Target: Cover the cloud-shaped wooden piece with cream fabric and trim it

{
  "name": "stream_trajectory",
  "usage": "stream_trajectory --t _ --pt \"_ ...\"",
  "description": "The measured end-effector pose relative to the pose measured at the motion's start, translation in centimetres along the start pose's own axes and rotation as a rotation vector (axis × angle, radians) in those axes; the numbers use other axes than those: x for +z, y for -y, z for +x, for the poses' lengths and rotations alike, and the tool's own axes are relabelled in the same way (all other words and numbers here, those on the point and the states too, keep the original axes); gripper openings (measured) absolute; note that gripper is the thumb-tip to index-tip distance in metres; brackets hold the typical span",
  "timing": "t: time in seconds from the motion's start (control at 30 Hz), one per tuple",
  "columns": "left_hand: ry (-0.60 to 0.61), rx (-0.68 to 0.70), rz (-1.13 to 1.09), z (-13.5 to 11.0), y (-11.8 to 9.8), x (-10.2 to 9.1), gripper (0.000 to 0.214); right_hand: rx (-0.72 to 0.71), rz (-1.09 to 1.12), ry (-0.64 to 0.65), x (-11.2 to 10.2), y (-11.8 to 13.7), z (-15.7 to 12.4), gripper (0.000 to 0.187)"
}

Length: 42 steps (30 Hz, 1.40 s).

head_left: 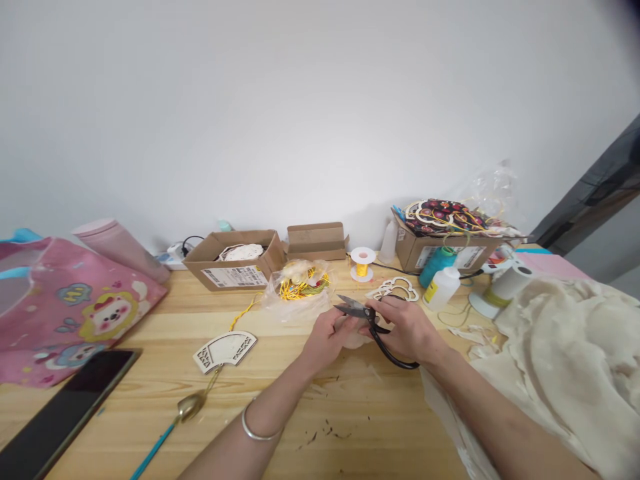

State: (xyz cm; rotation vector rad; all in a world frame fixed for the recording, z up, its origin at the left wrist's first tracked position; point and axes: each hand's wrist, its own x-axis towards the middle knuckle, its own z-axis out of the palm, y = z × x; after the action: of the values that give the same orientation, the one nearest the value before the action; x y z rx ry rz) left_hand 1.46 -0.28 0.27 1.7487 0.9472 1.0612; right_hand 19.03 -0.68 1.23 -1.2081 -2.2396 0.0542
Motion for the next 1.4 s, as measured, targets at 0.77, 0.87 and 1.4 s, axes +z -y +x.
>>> stream_trajectory --t 0.77,0.87,1.4 --pt "-0.2 -0.369 -0.489 0.3 0.5 -0.7 0.047 0.648 1.218 -0.043 0.9 1.3 0.6 0.039" --pt "-0.13 -0.423 -0.675 0.4 0.6 -0.9 0.051 0.726 1.186 -0.108 0.8 1.1 0.8 0.042" --pt "-0.389 -0.277 -1.049 1.5 -1.8 -4.9 0.007 0.479 0.784 -0.202 0.6 -1.4 1.5 0.044"
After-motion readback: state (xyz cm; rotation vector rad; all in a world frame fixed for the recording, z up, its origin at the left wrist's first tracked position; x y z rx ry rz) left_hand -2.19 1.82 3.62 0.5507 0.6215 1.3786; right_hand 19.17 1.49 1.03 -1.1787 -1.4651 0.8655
